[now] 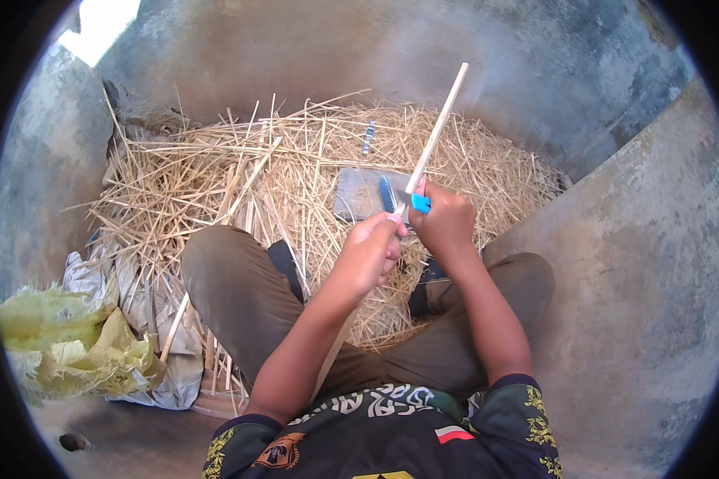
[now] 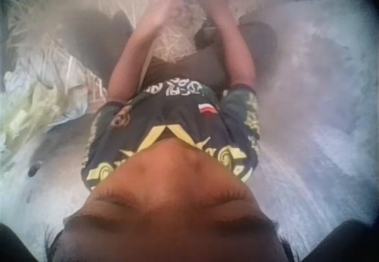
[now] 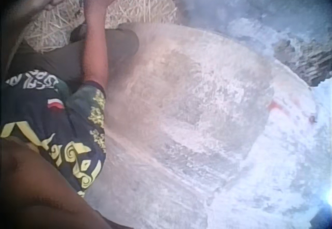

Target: The person sits cross-legged on a bed of straw and uses a blue utility knife to peel the outer layer off a long, thin wooden stick. They hold the stick with their left hand and scrape along its length with the knife in their right hand, creating a pile of shavings.

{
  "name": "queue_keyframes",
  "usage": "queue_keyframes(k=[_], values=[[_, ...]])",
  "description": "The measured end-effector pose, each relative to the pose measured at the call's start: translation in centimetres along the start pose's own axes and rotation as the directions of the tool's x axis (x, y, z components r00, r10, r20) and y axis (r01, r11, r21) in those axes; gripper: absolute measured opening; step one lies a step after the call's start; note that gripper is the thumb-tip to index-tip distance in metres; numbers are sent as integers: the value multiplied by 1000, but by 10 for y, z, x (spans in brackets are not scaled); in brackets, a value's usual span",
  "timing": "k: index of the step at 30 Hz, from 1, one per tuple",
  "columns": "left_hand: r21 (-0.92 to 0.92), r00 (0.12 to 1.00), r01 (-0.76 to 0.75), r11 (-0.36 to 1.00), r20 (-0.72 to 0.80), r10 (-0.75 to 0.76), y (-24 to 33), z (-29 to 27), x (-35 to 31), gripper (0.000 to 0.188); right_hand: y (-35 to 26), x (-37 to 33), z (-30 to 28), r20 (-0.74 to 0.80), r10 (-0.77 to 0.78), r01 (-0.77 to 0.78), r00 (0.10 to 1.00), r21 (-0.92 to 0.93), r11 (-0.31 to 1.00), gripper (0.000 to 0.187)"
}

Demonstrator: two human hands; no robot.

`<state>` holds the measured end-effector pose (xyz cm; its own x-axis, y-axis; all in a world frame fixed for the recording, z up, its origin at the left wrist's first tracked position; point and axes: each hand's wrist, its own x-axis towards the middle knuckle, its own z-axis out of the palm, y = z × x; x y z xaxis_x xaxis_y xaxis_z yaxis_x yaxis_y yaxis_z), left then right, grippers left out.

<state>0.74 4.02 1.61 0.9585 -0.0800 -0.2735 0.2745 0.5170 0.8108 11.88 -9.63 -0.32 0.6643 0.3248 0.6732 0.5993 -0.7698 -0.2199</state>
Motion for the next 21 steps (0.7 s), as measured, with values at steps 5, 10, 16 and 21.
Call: queue_keyframes(k=[5,10,16,21], values=[[81,995,-94,992,-11,95,-7,3,1,22,7,14,-3,-27,-135,134,990,-38,990,29],[40,998,-64,997,19,64,-1,11,1,22,36,44,-6,-73,-105,91,992,-177,980,26],[-10,1000,-24,1000,20,25,-3,5,7,21,63,74,3,-53,-126,103,991,-321,941,20],[-24,1000,21,999,11,-21,-2,6,11,21,74,91,5,-1,-34,33,999,-263,964,26]])
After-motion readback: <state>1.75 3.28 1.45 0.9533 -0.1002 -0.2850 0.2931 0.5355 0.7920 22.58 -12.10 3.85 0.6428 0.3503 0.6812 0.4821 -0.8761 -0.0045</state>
